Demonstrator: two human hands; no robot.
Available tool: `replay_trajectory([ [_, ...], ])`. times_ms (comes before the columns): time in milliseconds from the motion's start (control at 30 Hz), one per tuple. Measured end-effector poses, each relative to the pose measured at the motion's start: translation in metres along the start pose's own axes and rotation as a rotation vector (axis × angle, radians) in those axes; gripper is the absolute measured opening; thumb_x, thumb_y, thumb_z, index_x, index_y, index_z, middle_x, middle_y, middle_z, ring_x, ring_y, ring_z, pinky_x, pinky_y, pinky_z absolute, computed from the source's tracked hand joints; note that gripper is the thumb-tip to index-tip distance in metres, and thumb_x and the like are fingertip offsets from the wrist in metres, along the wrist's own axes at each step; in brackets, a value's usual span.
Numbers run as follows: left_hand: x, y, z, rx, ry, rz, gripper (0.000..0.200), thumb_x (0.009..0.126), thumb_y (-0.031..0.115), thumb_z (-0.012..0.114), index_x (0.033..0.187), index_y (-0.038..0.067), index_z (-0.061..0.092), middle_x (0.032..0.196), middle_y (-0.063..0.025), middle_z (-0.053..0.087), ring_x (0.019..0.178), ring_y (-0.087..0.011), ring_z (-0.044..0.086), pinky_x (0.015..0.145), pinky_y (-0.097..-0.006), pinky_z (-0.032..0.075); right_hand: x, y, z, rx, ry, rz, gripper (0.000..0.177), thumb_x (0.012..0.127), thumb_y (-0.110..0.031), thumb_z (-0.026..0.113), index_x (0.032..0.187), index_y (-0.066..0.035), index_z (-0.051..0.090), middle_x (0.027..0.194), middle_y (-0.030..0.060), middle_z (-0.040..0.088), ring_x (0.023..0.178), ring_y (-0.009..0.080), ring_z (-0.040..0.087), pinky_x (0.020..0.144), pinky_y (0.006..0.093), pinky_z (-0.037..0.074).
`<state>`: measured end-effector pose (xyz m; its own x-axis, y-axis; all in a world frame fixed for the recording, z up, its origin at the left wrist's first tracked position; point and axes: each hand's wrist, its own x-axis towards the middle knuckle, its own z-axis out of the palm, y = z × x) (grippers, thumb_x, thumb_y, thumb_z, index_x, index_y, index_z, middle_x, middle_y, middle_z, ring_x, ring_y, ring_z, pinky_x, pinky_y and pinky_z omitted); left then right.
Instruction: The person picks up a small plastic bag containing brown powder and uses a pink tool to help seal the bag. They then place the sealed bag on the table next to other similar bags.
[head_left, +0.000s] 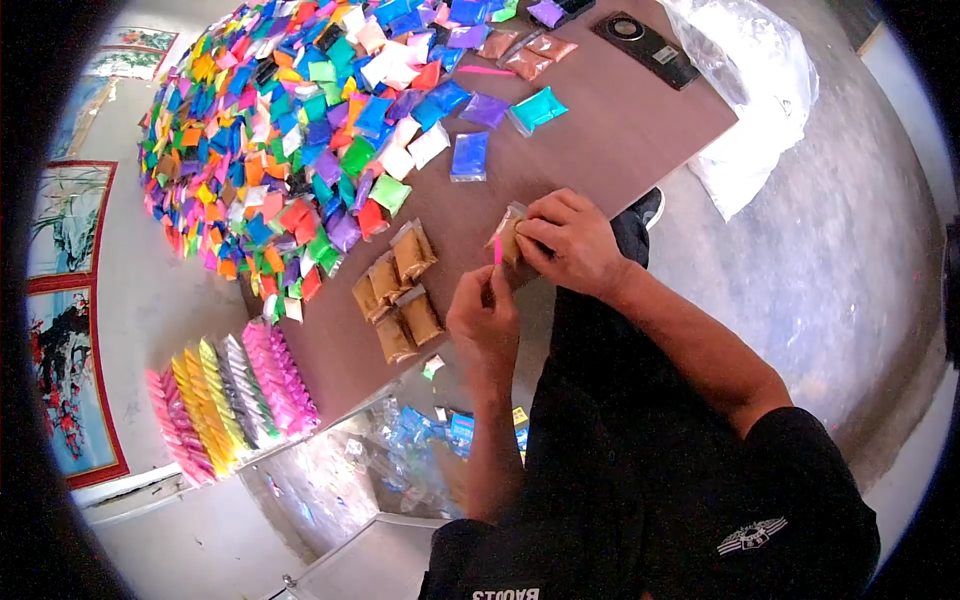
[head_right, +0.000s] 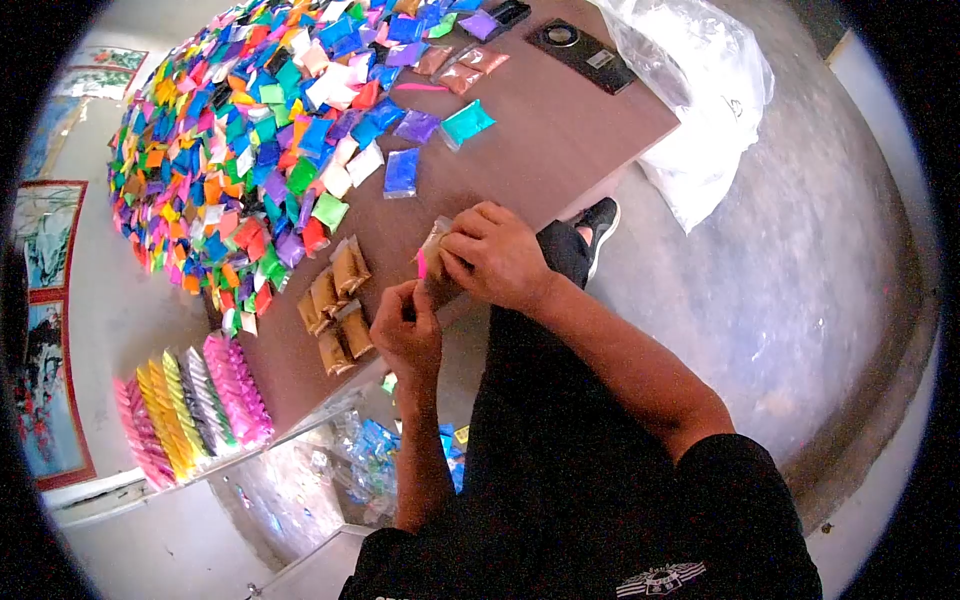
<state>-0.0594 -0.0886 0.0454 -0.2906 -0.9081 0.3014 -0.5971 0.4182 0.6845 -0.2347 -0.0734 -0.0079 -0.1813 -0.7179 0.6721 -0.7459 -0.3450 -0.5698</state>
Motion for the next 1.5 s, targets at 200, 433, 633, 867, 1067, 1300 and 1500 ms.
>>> replay_trajectory([
  [200,-0.001,-0.031,0.004,0.068,0.031,0.034,0.013,0.096,0.012,0.071,0.094,-0.001,0.069,0.079,-0.0153,0.071,0.070,-0.0243,0.070,0.067,-0.0369,0.055,0.001,-0.001,0.002,0.006,0.010,0.004,0.014,0.077,-0.010,0.078,0.090,-0.008,0.072,0.095,0.0069,0.067,0.091,0.0285,0.066,0.081,0.0406,0.055],
  [433,0.005,-0.027,-0.002,0.026,0.067,-0.078,0.013,0.097,0.012,0.071,0.094,-0.001,0.070,0.075,-0.0131,0.069,0.068,-0.0173,0.067,0.065,-0.0340,0.054,0.000,-0.002,-0.004,0.015,-0.024,0.029,0.020,0.078,-0.008,0.077,0.097,-0.008,0.072,0.101,0.0087,0.068,0.095,0.0308,0.066,0.085,0.0421,0.055],
  [633,-0.007,-0.012,-0.005,-0.075,0.067,-0.047,0.012,0.097,0.010,0.072,0.096,-0.002,0.071,0.079,-0.0111,0.071,0.071,-0.0139,0.067,0.067,-0.0320,0.055,0.001,-0.002,-0.007,0.005,-0.079,-0.062,0.032,0.081,-0.013,0.073,0.113,-0.010,0.069,0.117,0.0098,0.067,0.110,0.0335,0.062,0.096,0.0457,0.052],
  [867,-0.011,-0.002,-0.007,-0.061,0.008,-0.080,0.010,0.097,0.009,0.071,0.097,-0.001,0.071,0.082,-0.0133,0.072,0.071,-0.0170,0.069,0.068,-0.0332,0.055,-0.008,-0.006,-0.010,-0.016,-0.150,-0.029,0.039,0.078,-0.015,0.080,0.116,-0.010,0.070,0.117,0.0083,0.067,0.112,0.0324,0.063,0.099,0.0458,0.050],
  [1067,-0.010,-0.024,0.009,-0.056,0.031,-0.098,0.014,0.097,0.011,0.071,0.092,-0.002,0.070,0.078,-0.0085,0.070,0.070,-0.0108,0.064,0.065,-0.0290,0.052,-0.012,-0.005,-0.007,-0.056,-0.135,0.005,0.034,0.079,-0.023,0.081,0.109,-0.013,0.069,0.117,0.0071,0.064,0.112,0.0304,0.061,0.095,0.0458,0.049],
  [1300,0.001,-0.026,-0.004,0.001,0.048,-0.207,0.013,0.097,0.011,0.071,0.090,0.000,0.070,0.078,-0.0068,0.070,0.069,-0.0115,0.064,0.064,-0.0290,0.052,-0.009,-0.008,-0.008,-0.027,-0.087,0.016,0.034,0.078,-0.023,0.083,0.107,-0.012,0.069,0.118,0.0077,0.064,0.114,0.0315,0.061,0.096,0.0465,0.049],
  [1500,0.009,0.010,0.005,-0.005,-0.006,0.010,0.014,0.095,0.011,0.072,0.089,0.000,0.069,0.078,-0.0128,0.072,0.069,-0.0161,0.068,0.065,-0.0325,0.054,-0.008,-0.009,-0.009,0.010,-0.075,0.032,0.035,0.076,-0.018,0.085,0.106,-0.010,0.069,0.117,0.0084,0.066,0.111,0.0323,0.063,0.095,0.0453,0.050],
])
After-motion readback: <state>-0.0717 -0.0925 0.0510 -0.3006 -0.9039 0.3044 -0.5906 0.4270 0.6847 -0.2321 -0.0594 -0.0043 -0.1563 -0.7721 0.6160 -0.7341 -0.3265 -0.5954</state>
